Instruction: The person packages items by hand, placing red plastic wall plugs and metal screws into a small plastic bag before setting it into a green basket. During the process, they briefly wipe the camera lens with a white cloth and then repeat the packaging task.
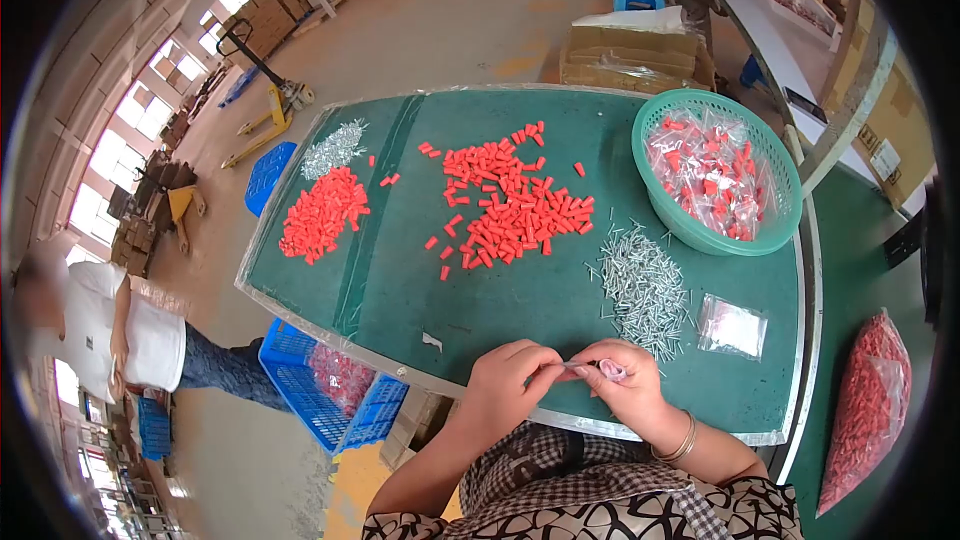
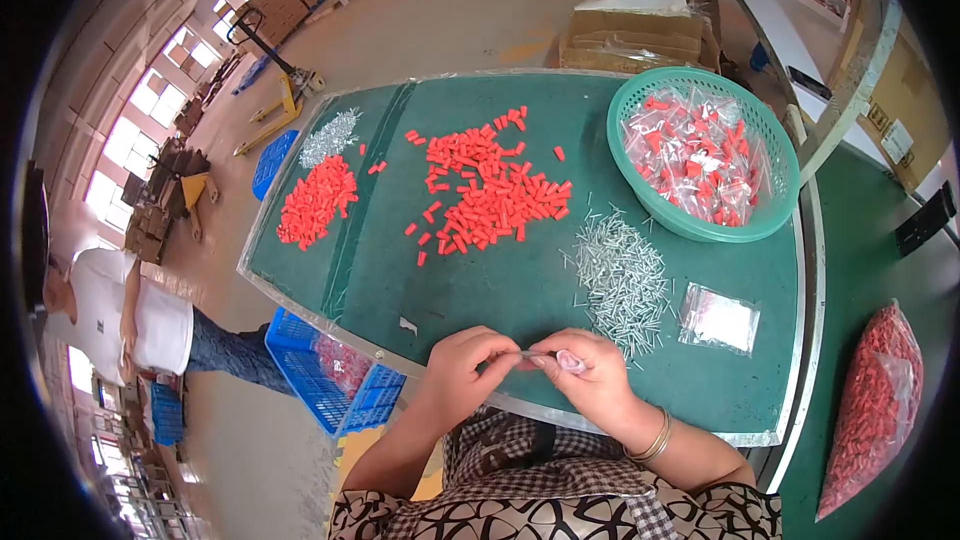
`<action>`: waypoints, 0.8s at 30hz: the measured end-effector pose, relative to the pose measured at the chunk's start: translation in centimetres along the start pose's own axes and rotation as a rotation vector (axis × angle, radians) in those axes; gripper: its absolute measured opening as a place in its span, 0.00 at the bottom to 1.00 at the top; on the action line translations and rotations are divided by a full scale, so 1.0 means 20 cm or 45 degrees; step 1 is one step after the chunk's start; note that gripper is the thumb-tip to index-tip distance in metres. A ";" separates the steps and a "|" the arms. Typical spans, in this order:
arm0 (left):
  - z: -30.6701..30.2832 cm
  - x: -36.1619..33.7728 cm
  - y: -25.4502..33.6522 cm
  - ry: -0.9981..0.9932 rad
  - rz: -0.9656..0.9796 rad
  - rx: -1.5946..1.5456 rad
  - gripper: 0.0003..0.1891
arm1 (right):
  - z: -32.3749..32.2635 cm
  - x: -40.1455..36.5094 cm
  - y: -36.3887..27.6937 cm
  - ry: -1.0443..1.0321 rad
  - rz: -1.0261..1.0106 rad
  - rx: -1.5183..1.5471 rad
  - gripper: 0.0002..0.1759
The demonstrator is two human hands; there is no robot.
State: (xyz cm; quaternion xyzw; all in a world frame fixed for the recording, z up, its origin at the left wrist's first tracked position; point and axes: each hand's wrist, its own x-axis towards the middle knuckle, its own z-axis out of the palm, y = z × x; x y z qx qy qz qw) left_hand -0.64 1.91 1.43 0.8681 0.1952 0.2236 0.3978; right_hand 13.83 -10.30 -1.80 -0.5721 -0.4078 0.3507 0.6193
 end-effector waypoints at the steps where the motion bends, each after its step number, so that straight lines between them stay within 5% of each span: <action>1: 0.00 0.00 0.00 0.008 0.002 0.003 0.03 | 0.00 0.00 0.01 0.003 -0.002 -0.020 0.03; 14: 0.05 -0.02 -0.04 0.049 -0.452 -0.415 0.03 | -0.01 0.00 0.04 0.054 0.025 -0.008 0.03; 24: 0.06 -0.01 -0.04 0.110 -0.216 -0.243 0.03 | -0.02 0.00 0.06 0.029 -0.040 -0.039 0.03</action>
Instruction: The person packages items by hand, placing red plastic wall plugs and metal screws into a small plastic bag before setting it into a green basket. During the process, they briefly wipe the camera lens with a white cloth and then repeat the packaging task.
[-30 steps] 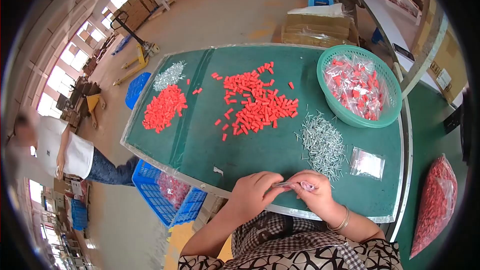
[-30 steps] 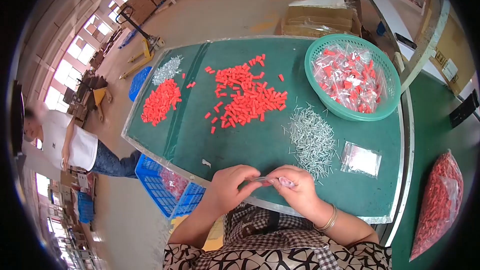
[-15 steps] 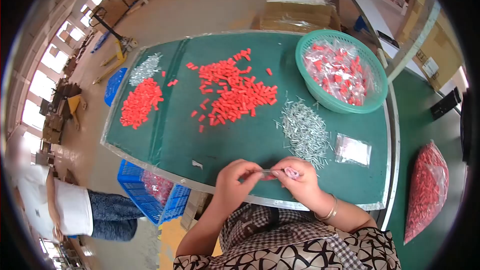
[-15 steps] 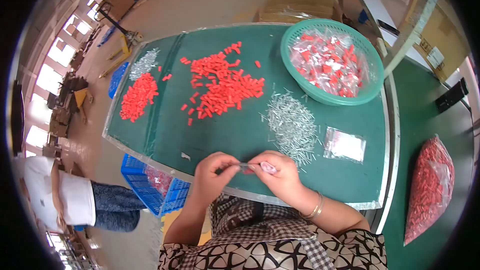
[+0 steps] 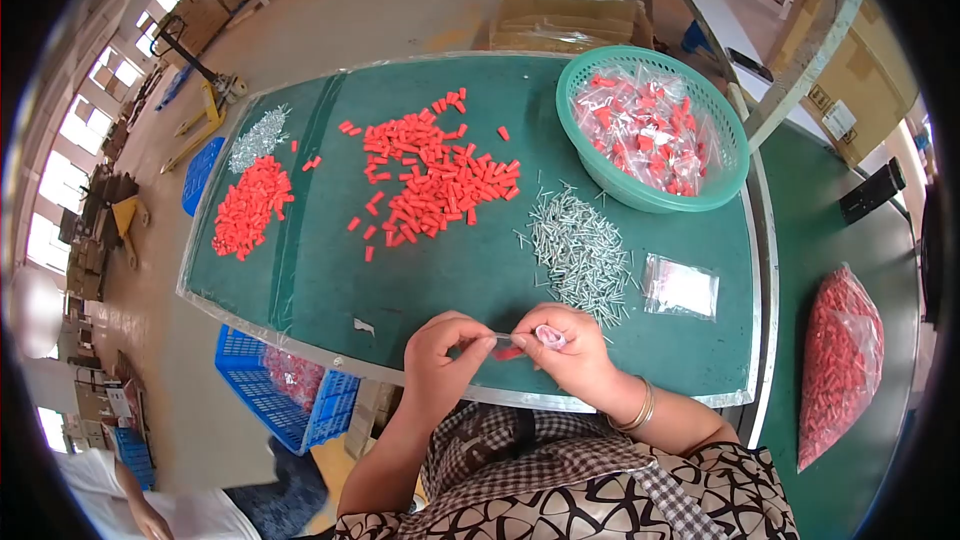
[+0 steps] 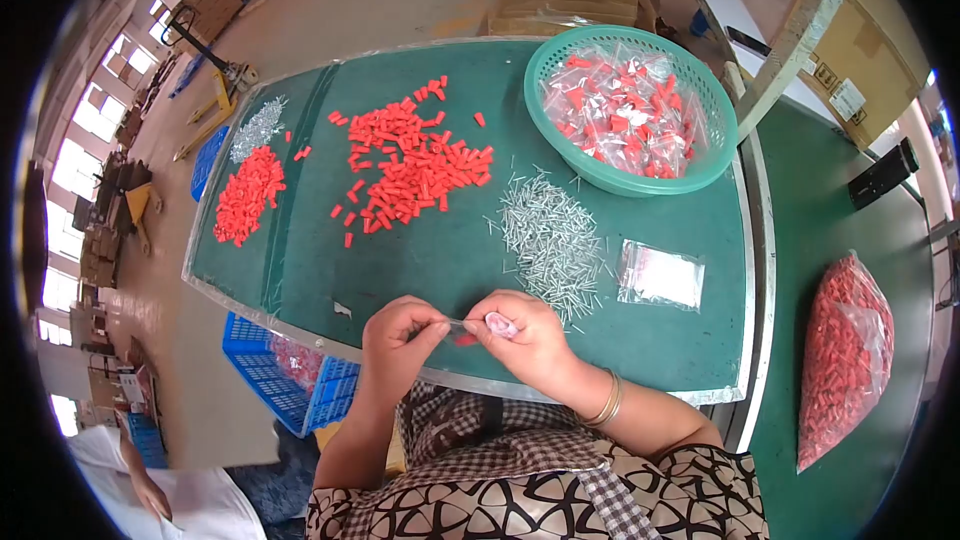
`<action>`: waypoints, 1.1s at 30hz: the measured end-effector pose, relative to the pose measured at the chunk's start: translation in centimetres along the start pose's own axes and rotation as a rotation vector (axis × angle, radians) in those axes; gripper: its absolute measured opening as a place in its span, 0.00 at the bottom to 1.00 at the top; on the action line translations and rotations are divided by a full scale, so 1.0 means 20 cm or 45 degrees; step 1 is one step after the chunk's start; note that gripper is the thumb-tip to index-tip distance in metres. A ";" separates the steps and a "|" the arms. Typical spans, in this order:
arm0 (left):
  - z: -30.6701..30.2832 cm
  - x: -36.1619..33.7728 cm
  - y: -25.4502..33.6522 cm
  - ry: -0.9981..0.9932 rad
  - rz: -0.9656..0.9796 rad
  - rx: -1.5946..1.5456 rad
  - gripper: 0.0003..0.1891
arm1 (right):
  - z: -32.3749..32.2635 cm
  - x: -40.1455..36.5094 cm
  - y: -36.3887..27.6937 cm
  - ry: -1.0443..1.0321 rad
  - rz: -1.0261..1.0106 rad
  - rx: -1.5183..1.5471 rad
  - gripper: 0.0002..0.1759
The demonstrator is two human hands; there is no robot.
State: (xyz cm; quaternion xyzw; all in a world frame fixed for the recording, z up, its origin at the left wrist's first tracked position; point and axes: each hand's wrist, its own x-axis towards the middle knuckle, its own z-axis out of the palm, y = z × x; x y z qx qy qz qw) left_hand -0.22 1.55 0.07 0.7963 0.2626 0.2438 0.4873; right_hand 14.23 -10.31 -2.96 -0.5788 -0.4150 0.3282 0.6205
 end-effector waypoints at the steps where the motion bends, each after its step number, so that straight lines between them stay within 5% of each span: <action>1: 0.00 0.00 0.00 -0.005 -0.001 -0.006 0.03 | 0.00 0.01 0.00 -0.013 0.006 0.005 0.03; 6: 0.01 0.01 0.03 -0.073 -0.004 0.020 0.03 | 0.01 0.00 0.01 -0.050 0.056 0.010 0.02; 12: 0.00 0.00 0.00 -0.125 -0.015 -0.118 0.02 | -0.01 0.02 0.05 -0.074 -0.246 0.037 0.02; 15: 0.01 -0.01 -0.05 -0.068 -0.042 -0.131 0.03 | -0.02 0.00 0.01 -0.076 0.179 0.293 0.01; 18: -0.01 -0.01 -0.06 -0.081 -0.053 -0.150 0.04 | -0.04 0.01 -0.01 -0.065 0.267 0.319 0.01; 30: 0.00 -0.02 -0.17 -0.026 -0.342 -0.444 0.02 | -0.05 0.02 0.00 0.024 -0.016 0.120 0.01; 33: 0.02 -0.01 -0.17 -0.003 -0.367 -0.483 0.02 | -0.15 0.05 -0.09 0.325 0.251 0.344 0.01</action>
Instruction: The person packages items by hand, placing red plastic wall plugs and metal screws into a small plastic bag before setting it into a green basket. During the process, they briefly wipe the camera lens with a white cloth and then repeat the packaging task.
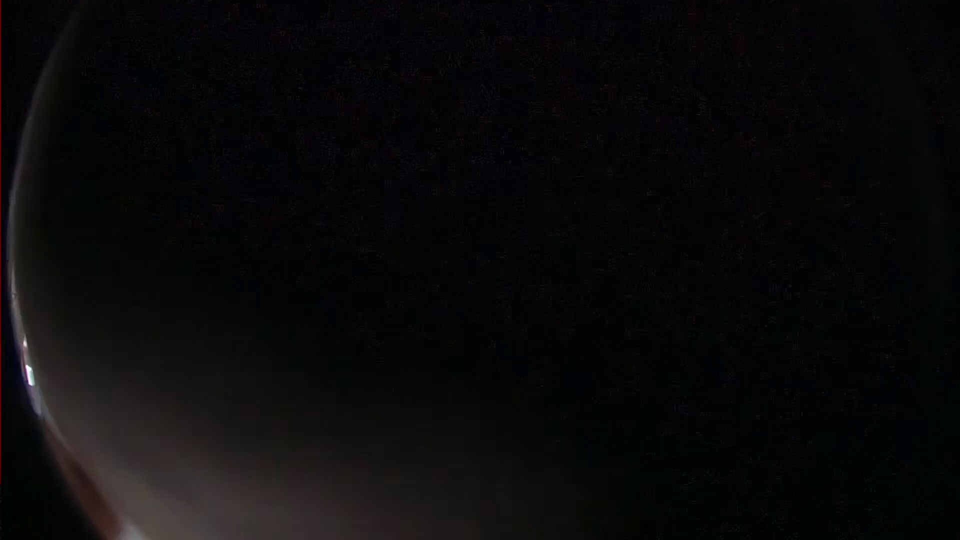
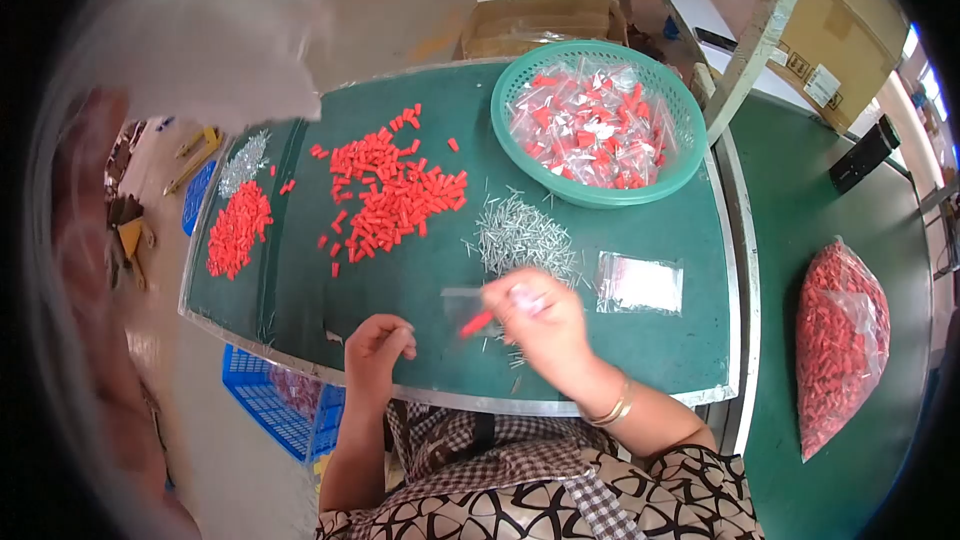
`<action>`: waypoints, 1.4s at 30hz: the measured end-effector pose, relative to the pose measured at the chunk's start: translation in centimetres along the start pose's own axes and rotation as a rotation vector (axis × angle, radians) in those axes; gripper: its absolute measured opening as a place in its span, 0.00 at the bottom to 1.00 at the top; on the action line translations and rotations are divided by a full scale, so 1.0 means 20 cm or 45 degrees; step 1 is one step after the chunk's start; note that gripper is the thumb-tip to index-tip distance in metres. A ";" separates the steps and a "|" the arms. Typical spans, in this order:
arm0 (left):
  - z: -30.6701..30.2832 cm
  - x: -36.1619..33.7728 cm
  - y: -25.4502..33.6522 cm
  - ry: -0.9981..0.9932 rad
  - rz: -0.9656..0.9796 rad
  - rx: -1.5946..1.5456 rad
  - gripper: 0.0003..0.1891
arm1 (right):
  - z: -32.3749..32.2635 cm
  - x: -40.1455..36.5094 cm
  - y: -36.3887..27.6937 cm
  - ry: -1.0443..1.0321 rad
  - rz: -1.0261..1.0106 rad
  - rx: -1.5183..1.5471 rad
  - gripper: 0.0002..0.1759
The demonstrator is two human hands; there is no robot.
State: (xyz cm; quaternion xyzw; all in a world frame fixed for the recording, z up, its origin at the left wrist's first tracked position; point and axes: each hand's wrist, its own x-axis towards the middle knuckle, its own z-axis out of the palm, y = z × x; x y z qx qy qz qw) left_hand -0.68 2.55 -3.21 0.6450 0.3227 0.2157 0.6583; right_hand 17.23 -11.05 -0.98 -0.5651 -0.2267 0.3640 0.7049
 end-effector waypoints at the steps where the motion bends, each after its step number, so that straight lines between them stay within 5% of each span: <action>1: 0.02 0.00 0.00 0.002 0.000 -0.001 0.02 | -0.03 0.05 -0.06 0.111 -0.130 0.082 0.03; 4: 0.09 0.00 0.00 0.004 0.002 0.013 0.02 | -0.16 0.21 -0.35 0.522 -0.281 -0.049 0.10; 8: 0.16 0.00 -0.01 -0.008 0.013 0.033 0.03 | -0.10 0.25 -0.62 0.731 -0.356 0.084 0.19; 10: 0.18 0.00 -0.02 -0.002 0.020 0.043 0.03 | -0.20 0.28 -0.30 0.629 -0.420 -0.098 0.17; 11: 0.19 0.00 -0.02 -0.001 0.023 0.052 0.03 | -0.18 0.24 -0.27 0.288 -0.397 -0.157 0.15; 15: 0.26 0.00 -0.04 0.003 0.031 0.074 0.04 | -0.07 0.11 0.13 -0.314 0.287 0.461 0.15; 20: 0.35 0.01 -0.05 -0.002 0.073 0.106 0.05 | 0.00 0.08 0.27 -0.283 0.529 0.876 0.15; 23: 0.40 0.01 -0.06 0.000 0.107 0.127 0.06 | 0.01 0.07 0.30 -0.500 0.459 0.908 0.15; 35: 0.27 0.06 -0.03 0.006 0.011 0.066 0.06 | 0.01 0.07 0.30 -0.456 0.476 1.058 0.15; 36: 0.27 0.06 -0.05 0.014 0.024 0.028 0.06 | 0.00 0.10 0.34 -0.707 0.397 1.222 0.15; 42: 0.34 0.07 -0.07 -0.011 0.058 0.025 0.06 | 0.00 0.08 0.36 -0.521 0.423 0.994 0.16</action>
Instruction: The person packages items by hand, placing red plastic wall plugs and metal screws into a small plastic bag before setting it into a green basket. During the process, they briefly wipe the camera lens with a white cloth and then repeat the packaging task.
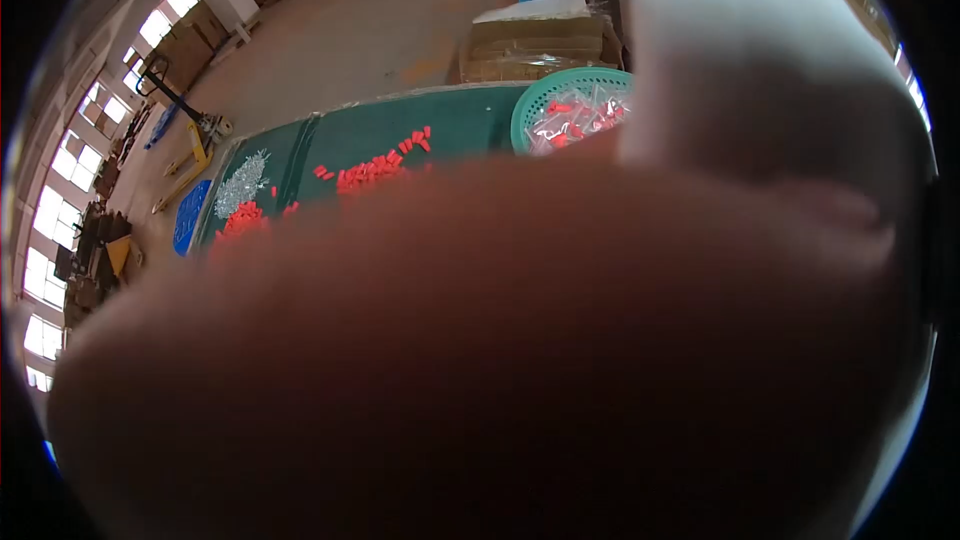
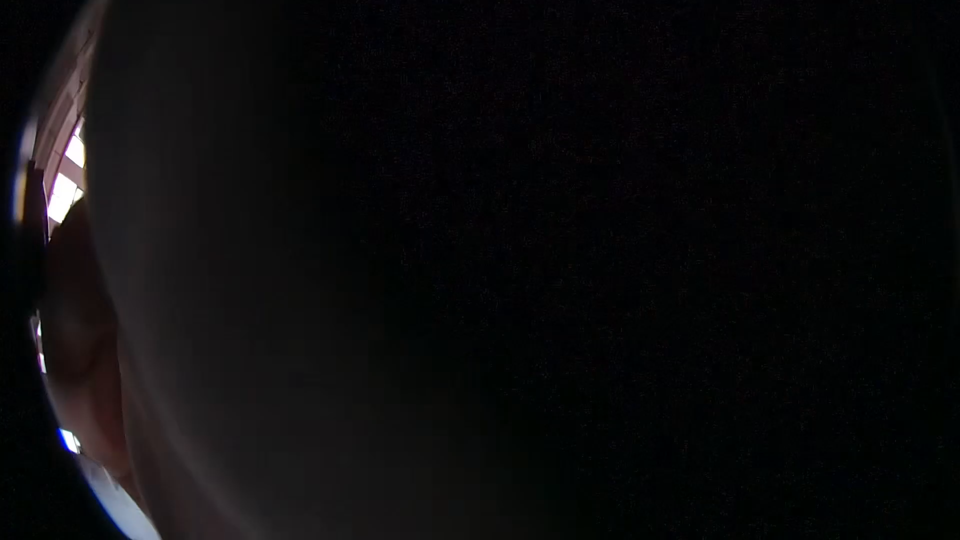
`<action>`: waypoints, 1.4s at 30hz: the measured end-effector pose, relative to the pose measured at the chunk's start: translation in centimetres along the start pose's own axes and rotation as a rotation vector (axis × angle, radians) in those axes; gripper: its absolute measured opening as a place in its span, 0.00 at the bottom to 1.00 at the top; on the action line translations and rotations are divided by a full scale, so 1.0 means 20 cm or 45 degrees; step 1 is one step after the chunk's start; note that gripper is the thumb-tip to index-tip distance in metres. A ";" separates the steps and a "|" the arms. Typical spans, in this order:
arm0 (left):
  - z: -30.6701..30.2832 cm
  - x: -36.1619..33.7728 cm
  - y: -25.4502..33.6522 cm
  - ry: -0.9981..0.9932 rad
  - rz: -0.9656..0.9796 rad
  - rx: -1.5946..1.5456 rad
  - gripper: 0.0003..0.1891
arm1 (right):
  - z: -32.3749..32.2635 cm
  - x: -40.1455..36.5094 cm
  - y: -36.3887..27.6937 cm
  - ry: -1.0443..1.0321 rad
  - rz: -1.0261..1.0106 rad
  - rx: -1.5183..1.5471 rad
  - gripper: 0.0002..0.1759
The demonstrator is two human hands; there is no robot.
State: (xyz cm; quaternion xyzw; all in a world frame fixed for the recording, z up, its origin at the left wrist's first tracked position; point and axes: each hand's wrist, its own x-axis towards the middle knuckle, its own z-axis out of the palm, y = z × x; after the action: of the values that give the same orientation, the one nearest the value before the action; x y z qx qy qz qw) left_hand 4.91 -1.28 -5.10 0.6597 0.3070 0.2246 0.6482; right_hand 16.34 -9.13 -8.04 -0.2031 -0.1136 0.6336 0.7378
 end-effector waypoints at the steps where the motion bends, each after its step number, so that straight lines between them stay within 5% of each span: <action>1: 0.01 0.00 0.00 -0.002 -0.001 -0.004 0.06 | 0.00 0.00 0.00 0.016 -0.010 -0.022 0.16; 17: -0.07 -0.05 -0.04 0.030 -0.022 -0.100 0.05 | 0.01 0.39 -0.23 0.273 -0.455 -1.143 0.08; 22: -0.09 -0.04 -0.05 0.027 -0.039 -0.132 0.04 | 0.01 0.07 0.11 0.262 -0.270 -1.005 0.06; 28: -0.11 -0.04 -0.07 0.031 -0.055 -0.160 0.04 | -0.02 0.36 -0.17 0.285 -0.456 -1.235 0.06; 42: -0.21 -0.07 -0.09 0.077 -0.083 -0.317 0.03 | 0.02 0.20 -0.03 0.301 -0.404 -1.159 0.10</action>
State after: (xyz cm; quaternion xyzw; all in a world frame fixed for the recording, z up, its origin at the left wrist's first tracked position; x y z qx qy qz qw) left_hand 0.81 0.82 -6.56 0.5567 0.3175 0.2596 0.7224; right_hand 17.43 -5.26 -7.69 -0.5553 -0.3237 0.3724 0.6694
